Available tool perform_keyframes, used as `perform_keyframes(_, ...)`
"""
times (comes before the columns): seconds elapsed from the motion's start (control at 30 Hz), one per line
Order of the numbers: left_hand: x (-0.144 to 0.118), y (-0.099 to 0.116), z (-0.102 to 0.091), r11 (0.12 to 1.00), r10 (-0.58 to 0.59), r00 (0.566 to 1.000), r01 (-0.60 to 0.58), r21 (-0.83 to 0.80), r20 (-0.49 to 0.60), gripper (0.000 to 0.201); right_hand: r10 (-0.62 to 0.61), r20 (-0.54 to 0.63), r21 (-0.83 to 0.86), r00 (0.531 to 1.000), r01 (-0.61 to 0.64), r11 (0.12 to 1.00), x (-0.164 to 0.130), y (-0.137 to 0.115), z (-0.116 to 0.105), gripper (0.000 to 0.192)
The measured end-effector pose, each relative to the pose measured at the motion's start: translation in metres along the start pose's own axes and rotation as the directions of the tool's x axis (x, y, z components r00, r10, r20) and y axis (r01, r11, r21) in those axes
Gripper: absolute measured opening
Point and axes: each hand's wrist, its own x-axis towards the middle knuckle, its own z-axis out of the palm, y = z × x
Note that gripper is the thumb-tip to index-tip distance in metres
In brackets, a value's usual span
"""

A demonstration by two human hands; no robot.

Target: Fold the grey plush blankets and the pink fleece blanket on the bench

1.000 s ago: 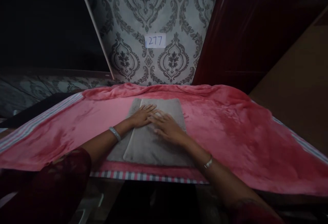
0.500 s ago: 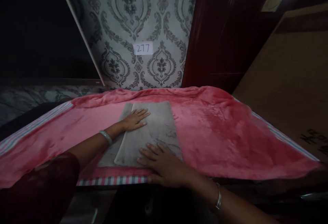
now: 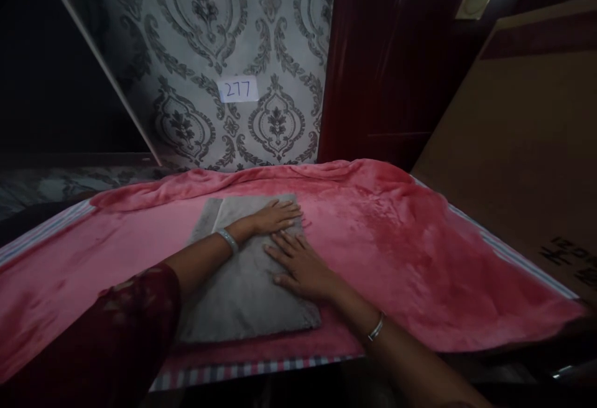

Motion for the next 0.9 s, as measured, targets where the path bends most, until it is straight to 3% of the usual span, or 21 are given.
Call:
perform_keyframes(0.13,0.002,-0.007,0.014,1.000,0.007,0.999,-0.007,-0.001,-0.050,0.055,-0.016,0.067,0.076,0.998,0.011,0.997,-0.012,-0.014,-0.006,0.073)
perform_keyframes(0.33,0.001,-0.008,0.017,1.000,0.022,0.998,-0.022,0.001,-0.060,0.055,-0.112,0.180,0.232,0.977,0.068,0.970,-0.043,-0.052,-0.011,0.066)
perform_keyframes(0.47,0.001,-0.004,0.018,1.000,0.006,0.998,-0.007,-0.010,-0.060,0.056,-0.119,0.210,0.313,0.971,0.048,0.948,-0.069,-0.078,-0.009,0.070)
perform_keyframes(0.6,-0.007,-0.008,0.011,0.989,0.012,0.992,-0.030,-0.142,-0.125,0.060,-0.102,0.185,0.379,0.977,0.025,0.925,-0.080,-0.086,-0.024,0.065)
perform_keyframes(0.7,-0.031,-0.024,-0.001,0.966,0.035,0.980,-0.084,-0.246,-0.197,0.061,-0.052,0.017,0.352,0.999,0.043,0.935,-0.056,-0.078,-0.036,0.059)
perform_keyframes(0.77,-0.056,-0.037,-0.009,0.958,0.035,0.977,-0.093,-0.273,-0.211,0.061,-0.097,-0.064,0.312,0.993,0.113,0.943,-0.023,-0.069,-0.036,0.059)
perform_keyframes(0.9,-0.100,-0.059,-0.012,0.971,-0.107,0.985,0.075,-0.229,-0.132,0.059,-0.188,-0.026,0.201,0.982,0.189,0.961,0.053,-0.056,-0.015,0.059)
